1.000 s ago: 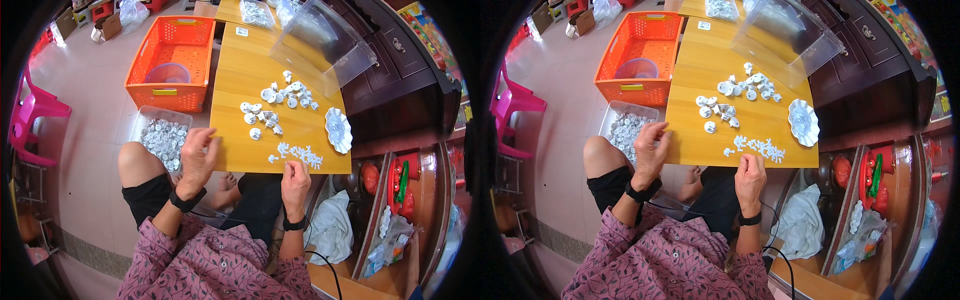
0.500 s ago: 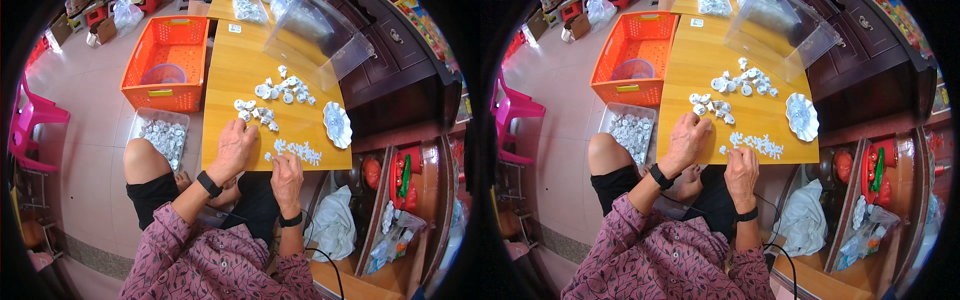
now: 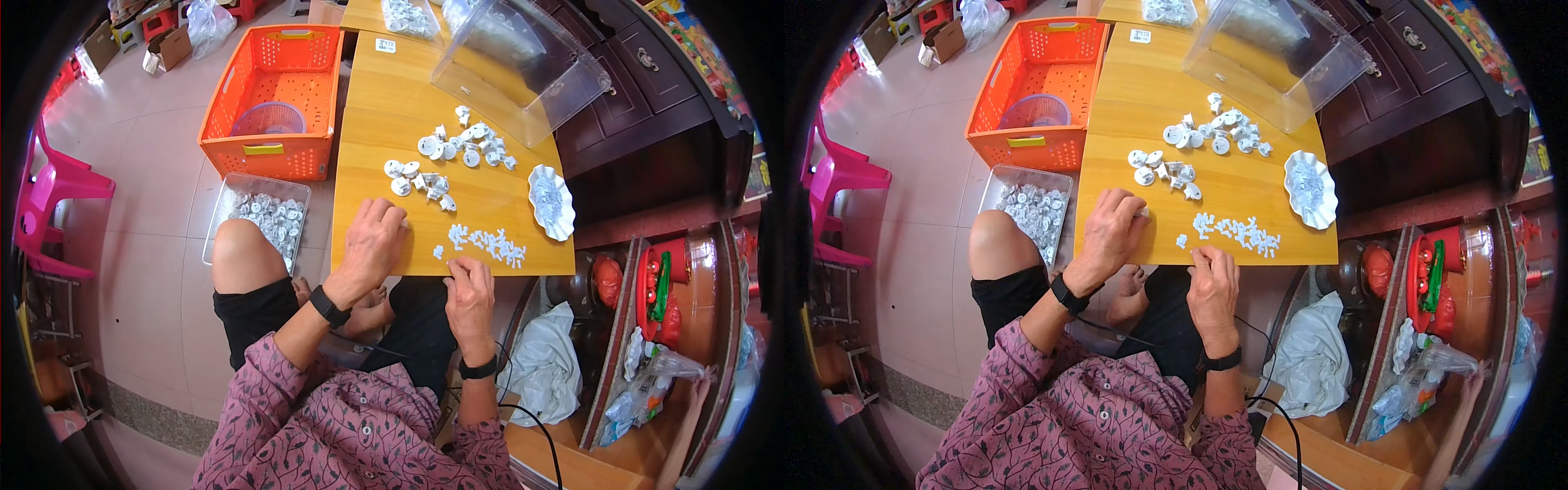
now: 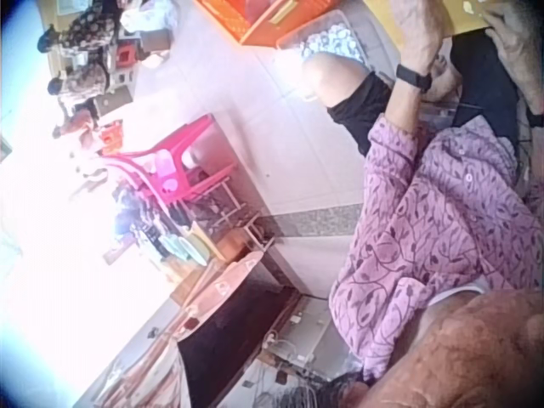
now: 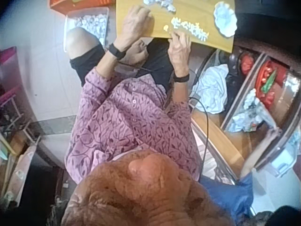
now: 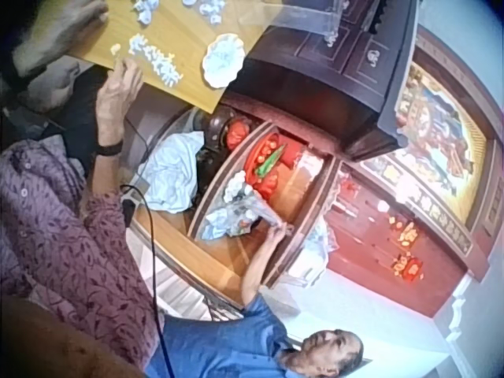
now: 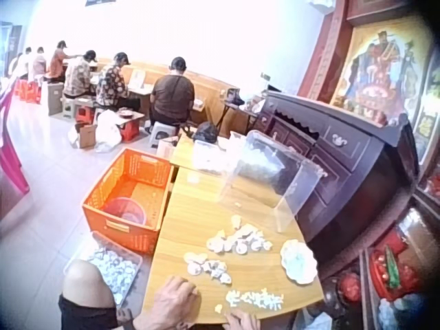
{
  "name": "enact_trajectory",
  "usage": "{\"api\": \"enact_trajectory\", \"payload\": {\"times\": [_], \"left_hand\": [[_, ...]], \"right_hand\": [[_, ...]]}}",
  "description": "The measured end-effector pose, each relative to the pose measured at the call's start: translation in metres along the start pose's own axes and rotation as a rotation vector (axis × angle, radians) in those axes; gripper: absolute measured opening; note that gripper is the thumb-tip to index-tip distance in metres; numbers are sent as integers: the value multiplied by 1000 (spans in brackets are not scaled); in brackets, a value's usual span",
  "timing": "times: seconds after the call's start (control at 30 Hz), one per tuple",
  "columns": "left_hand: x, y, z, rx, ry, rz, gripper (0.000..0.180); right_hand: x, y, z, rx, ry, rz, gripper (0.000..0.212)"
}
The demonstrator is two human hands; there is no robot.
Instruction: Assembling small plastic components by hand at a low table.
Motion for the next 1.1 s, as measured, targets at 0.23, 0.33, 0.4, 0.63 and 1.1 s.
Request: {"api": "enact_trajectory", "payload": {"times": [0.23,0.33,0.4,0.63,1.1], "left_hand": [[-11,1,-19,-374,160,-734,27],[-9,2,-33,-649,276,-1382,27],[-8,0,-40,-748,319,-1677,26],[-11,-9,-52,-818,343,-1983,29],[-18,-10,-62,-730,375,-1929,27]], "right_hand": [[8,-5,-10,-28,-130,-12,17],[6,2,-12,17,-164,54,12],[2,10,-15,157,-154,256,10],[-17,52,-4,318,-149,699,8],[-24,71,3,286,-190,745,23]]}}
Point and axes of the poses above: each hand's wrist, its own z-axis towards the middle knuckle, its own x-axis out of the palm, y = z × x, the point moved 3 cm from there along z, towards the middle knuckle, and after that the axes turned 1 degree about -x, right-handed, at the moved point
